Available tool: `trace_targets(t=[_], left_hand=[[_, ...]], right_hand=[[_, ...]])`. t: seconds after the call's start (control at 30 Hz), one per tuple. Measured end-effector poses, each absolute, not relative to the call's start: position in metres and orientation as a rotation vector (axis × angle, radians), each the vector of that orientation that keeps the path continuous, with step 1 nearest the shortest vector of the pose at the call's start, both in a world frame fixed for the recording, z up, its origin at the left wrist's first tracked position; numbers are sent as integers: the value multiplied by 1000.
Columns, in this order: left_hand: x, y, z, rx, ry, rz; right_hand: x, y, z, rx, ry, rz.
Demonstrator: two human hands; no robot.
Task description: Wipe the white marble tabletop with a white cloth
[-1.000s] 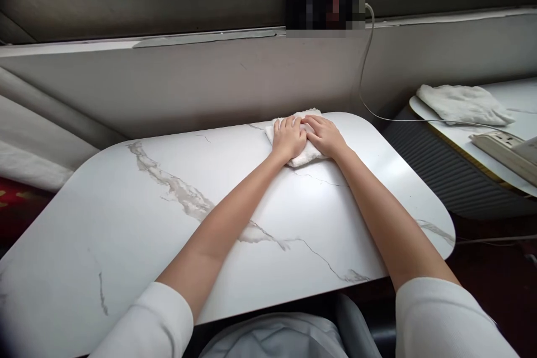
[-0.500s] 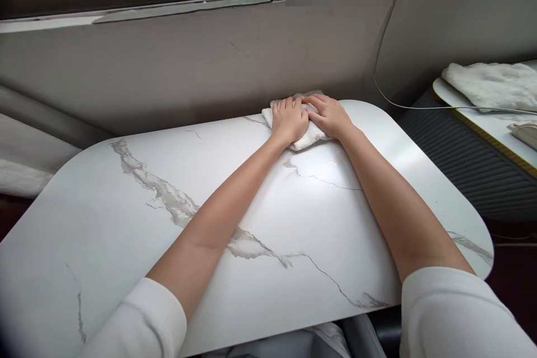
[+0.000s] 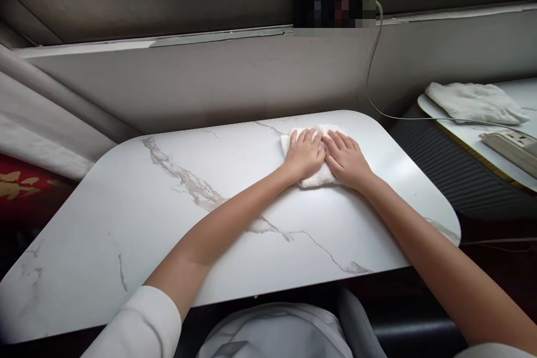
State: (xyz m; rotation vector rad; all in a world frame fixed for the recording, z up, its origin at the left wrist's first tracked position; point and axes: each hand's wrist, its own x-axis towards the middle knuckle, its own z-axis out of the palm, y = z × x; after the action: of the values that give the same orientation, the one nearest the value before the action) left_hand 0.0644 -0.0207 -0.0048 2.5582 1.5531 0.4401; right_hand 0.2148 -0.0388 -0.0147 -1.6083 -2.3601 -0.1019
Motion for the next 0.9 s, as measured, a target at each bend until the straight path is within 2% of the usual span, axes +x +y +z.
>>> trace_targets(t=[0.37,0.9], left_hand=[[85,-143,3,2660,1311,378],[85,-157,6,2714,1175,380]], right_hand=[[241,-185,-18,-1600,-2327,-254],[236,-215,-13,-1606,-2227,-239]])
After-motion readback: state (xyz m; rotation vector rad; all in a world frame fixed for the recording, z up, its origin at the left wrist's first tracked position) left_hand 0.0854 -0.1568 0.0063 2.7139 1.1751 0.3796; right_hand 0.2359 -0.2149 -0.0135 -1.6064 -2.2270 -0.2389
